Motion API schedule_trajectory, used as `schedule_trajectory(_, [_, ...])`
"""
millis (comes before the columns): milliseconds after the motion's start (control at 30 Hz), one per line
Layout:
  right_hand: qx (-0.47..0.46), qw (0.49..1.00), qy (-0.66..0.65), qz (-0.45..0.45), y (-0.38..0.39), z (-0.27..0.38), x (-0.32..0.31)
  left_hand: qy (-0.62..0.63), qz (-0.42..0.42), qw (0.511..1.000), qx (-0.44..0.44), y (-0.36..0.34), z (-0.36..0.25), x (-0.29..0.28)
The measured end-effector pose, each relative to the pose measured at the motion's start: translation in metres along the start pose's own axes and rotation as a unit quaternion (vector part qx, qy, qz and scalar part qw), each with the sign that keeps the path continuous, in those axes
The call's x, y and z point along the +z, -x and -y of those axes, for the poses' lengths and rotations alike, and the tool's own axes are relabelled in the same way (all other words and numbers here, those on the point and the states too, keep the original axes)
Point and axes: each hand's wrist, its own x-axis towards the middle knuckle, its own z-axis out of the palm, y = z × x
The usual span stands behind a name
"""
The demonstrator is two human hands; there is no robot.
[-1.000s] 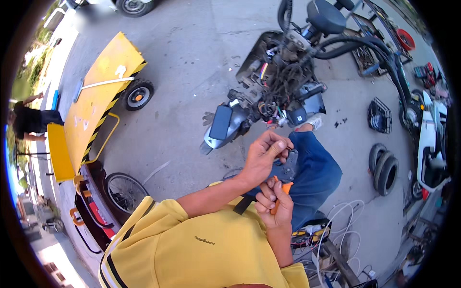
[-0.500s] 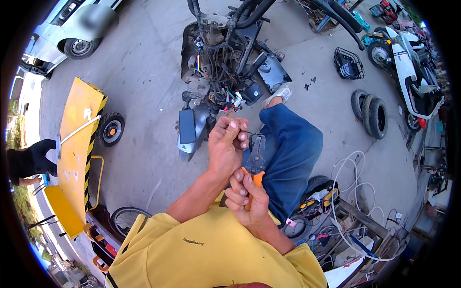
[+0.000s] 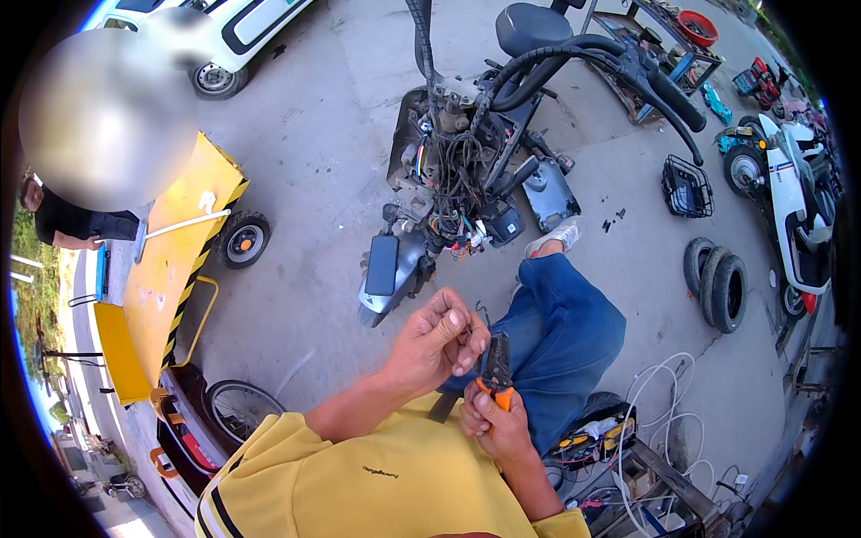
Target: The person sits on the ground and uses pliers to strip and cut wires on a disassembled scooter. They handle the wiring harness and connect or adjust wires near the scooter's frame.
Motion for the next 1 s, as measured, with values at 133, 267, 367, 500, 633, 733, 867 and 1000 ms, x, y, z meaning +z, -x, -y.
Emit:
schedule_trajectory(133, [0.067, 0.996, -0.055, 0.018, 0.013, 0.003, 0.006, -0.014, -0.026, 0.999, -0.038, 0.004, 0.004, 0.004])
schedule_trajectory(267, [0.101, 0.985, -0.136, 0.024, 0.020, 0.007, 0.016, 0.013, -0.086, 0.995, -0.058, -0.002, 0.008, 0.012])
schedule_trajectory(367, [0.082, 0.985, -0.155, -0.008, 0.020, 0.001, 0.028, 0.034, -0.118, 0.991, -0.057, -0.013, 0.013, 0.015])
schedule_trajectory(500, [0.037, 0.993, -0.110, -0.029, 0.016, -0.008, 0.036, 0.001, -0.129, 0.992, -0.006, -0.023, 0.018, 0.007])
schedule_trajectory(633, [0.042, 0.996, -0.079, -0.029, 0.010, -0.012, 0.038, -0.006, -0.139, 0.990, 0.020, -0.028, 0.012, -0.001])
schedule_trajectory(733, [0.061, 0.995, -0.066, -0.034, 0.005, -0.013, 0.038, -0.003, -0.154, 0.988, 0.027, -0.031, 0.005, -0.009])
schedule_trajectory(867, [0.083, 0.993, -0.075, -0.036, 0.004, -0.014, 0.037, 0.033, -0.173, 0.984, 0.016, -0.033, 0.004, -0.025])
schedule_trajectory(1000, [0.104, 0.990, -0.086, -0.046, 0.008, -0.014, 0.034, 0.052, -0.184, 0.981, 0.021, -0.038, -0.001, -0.037])
